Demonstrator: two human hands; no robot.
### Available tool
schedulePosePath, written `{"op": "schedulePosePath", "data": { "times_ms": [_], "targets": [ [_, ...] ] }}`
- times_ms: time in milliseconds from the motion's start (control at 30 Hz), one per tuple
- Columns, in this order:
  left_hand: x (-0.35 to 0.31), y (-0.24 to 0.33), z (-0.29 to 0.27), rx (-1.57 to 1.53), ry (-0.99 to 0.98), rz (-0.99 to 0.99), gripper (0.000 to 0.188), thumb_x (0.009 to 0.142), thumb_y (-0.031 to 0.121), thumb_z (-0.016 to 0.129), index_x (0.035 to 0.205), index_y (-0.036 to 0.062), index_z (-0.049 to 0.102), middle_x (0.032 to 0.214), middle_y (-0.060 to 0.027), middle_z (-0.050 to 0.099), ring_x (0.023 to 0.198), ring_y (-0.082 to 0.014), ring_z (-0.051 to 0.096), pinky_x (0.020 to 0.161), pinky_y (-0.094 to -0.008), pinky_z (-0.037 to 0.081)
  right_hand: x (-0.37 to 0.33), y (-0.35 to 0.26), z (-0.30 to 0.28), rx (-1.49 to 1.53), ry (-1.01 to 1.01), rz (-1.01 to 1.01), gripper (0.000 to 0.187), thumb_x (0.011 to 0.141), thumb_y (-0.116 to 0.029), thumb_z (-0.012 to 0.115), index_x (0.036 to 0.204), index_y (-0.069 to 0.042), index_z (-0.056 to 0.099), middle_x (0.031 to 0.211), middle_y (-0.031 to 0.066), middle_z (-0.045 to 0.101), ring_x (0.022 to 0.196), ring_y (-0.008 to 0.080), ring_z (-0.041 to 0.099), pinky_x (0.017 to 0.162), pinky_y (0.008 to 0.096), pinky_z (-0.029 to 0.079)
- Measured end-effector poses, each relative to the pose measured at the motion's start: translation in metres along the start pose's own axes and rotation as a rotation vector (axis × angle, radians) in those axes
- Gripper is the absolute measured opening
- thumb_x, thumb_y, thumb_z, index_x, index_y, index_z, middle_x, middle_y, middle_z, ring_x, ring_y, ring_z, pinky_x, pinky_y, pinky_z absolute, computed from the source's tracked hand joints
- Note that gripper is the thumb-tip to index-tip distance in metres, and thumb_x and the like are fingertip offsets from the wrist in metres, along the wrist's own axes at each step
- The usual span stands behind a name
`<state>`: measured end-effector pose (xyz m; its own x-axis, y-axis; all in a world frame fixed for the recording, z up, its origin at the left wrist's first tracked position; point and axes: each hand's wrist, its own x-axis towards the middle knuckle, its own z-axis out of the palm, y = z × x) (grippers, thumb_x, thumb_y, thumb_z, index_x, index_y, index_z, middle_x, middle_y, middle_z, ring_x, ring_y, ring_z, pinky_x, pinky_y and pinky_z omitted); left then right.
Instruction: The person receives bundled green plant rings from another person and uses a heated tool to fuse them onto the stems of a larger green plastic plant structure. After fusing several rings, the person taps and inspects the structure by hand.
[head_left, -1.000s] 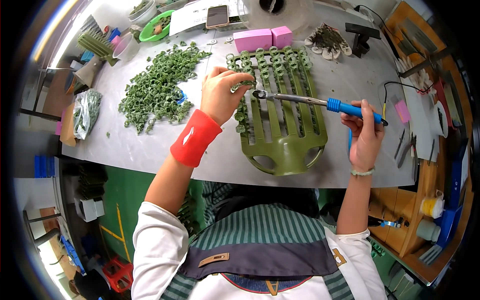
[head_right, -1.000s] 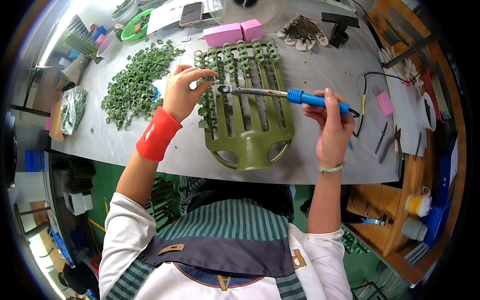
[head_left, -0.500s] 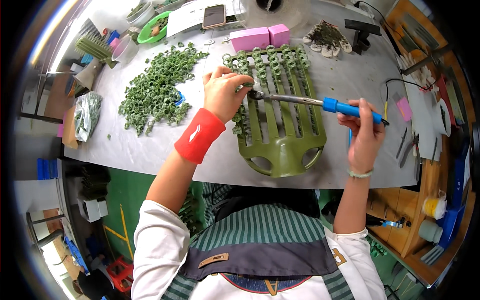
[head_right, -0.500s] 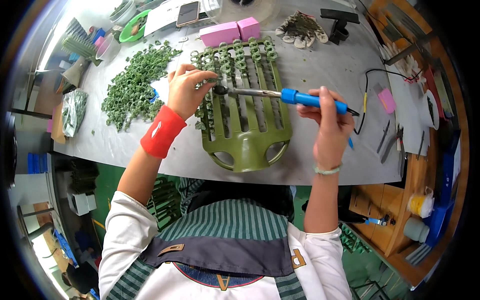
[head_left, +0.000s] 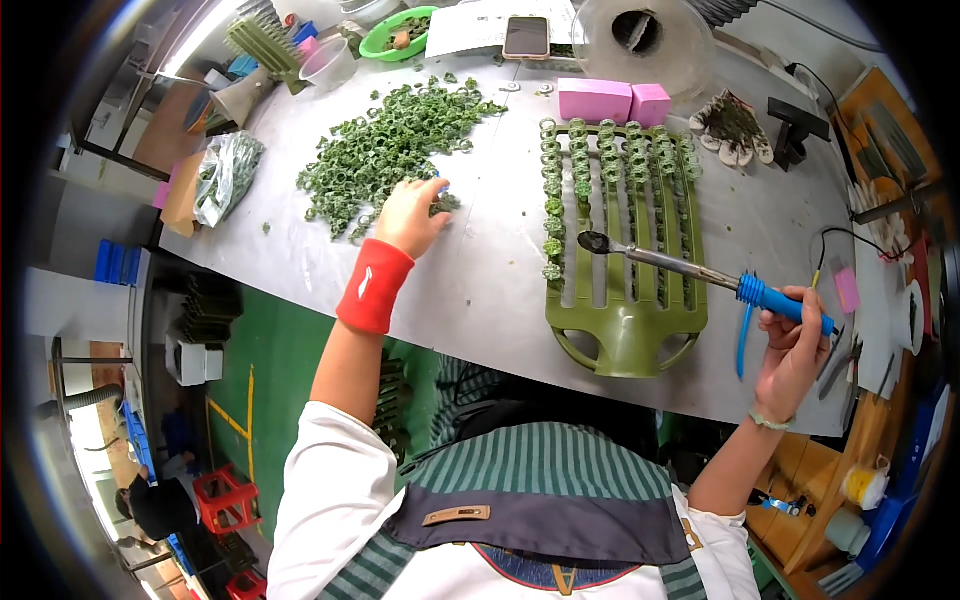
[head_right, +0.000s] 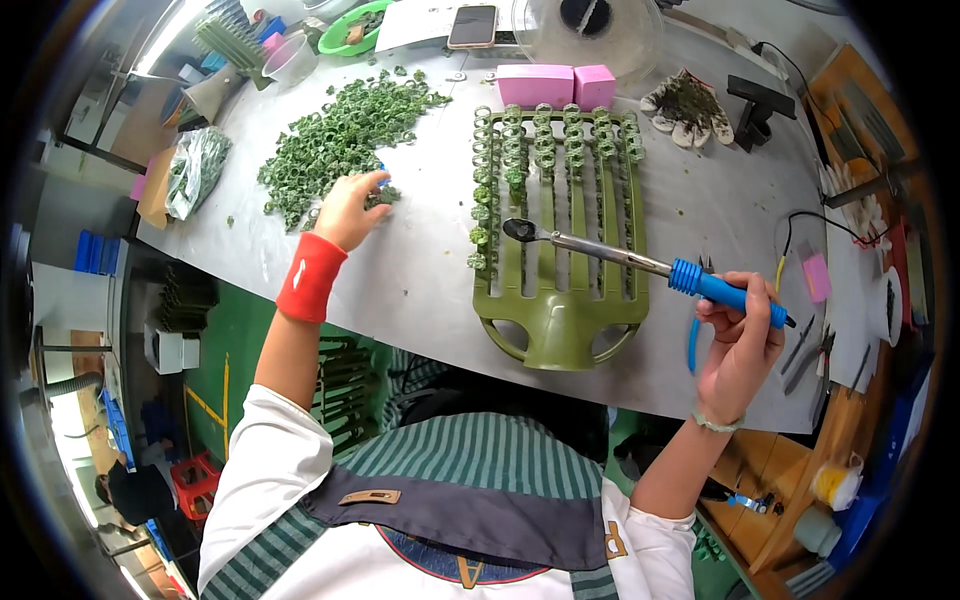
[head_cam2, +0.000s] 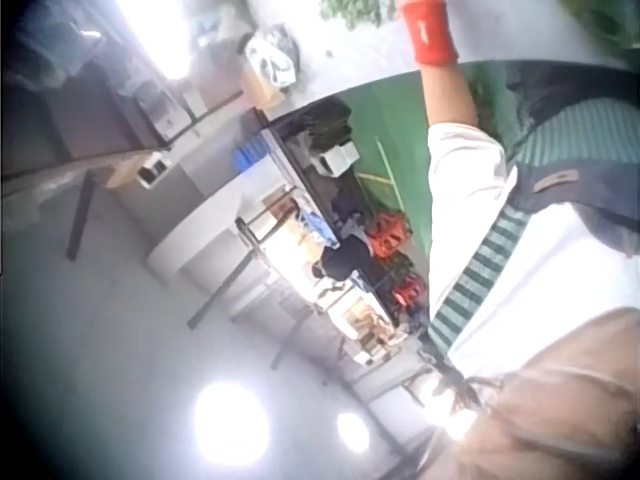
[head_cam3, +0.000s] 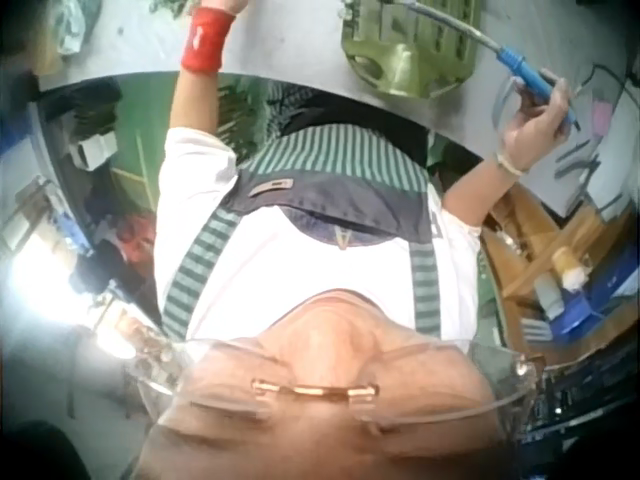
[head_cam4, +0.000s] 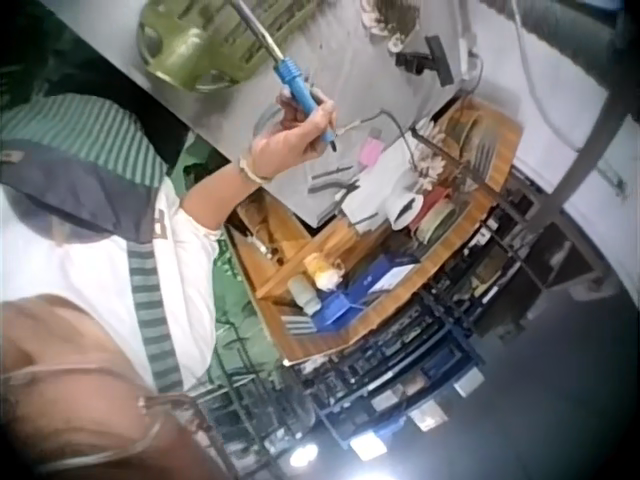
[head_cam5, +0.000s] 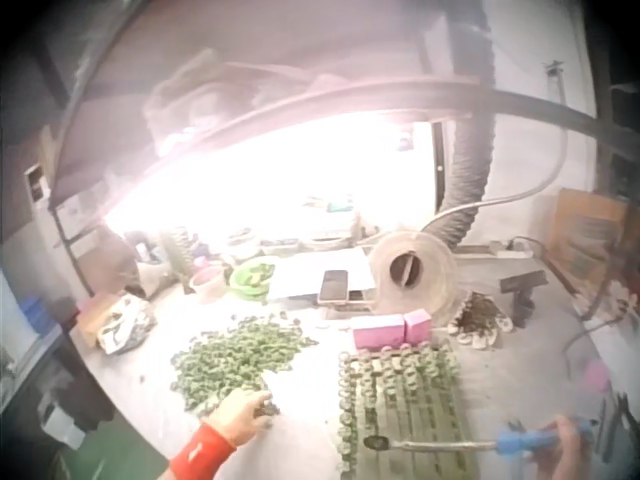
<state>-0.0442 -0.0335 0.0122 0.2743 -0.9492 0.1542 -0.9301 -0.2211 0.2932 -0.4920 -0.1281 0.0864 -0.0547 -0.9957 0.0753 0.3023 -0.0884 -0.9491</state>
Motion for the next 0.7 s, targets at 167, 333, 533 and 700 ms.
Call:
{"op": "schedulePosePath", "data": {
  "times_ms": [167,333,533,700],
  "targets": [
    [-0.002,0.013,-0.002,-0.198,0.017,-0.121,0.028,0.084,0.018,0.072,0.110,0.0071,0.067,0.082,-0.0097,0.068,0.068,-0.0199,0.062,0.065,-0.0315,0.050,-0.002,-0.002,-0.001,-0.052,0.024,-0.017,0.026,0.096,-0.024,0.057,0.089,0.001,0.063,0.074,0.0076,0.066,0.060,0.0134,0.064,0.059,0.0248,0.053],
    [0.000,-0.003,0.000,-0.296,0.089,-0.183,0.025,0.086,0.013,0.069,0.110,0.0050,0.066,0.083,-0.0095,0.069,0.071,-0.0148,0.064,0.068,-0.0287,0.052,-0.003,-0.007,0.000,-0.049,0.016,-0.027,0.027,0.097,-0.024,0.057,0.090,0.001,0.063,0.073,0.0076,0.066,0.060,0.0133,0.065,0.059,0.0247,0.053],
    [0.000,0.014,0.001,-0.320,-0.030,-0.040,0.026,0.083,0.011,0.071,0.108,0.0063,0.066,0.099,-0.0089,0.067,0.090,-0.0189,0.062,0.080,-0.0315,0.050,-0.005,-0.009,0.001,-0.062,0.023,-0.028,0.027,0.097,-0.025,0.056,0.090,0.000,0.063,0.074,0.0078,0.067,0.060,0.0136,0.065,0.059,0.0249,0.053],
    [-0.004,0.022,0.013,-0.208,0.055,0.132,0.017,0.080,0.007,0.070,0.098,0.0076,0.070,0.093,-0.0052,0.066,0.092,-0.0246,0.062,0.082,-0.0352,0.050,-0.006,-0.011,0.000,-0.077,0.022,-0.037,0.027,0.097,-0.025,0.057,0.090,0.001,0.063,0.074,0.0082,0.067,0.060,0.0137,0.065,0.060,0.0247,0.053]
  ]
}}
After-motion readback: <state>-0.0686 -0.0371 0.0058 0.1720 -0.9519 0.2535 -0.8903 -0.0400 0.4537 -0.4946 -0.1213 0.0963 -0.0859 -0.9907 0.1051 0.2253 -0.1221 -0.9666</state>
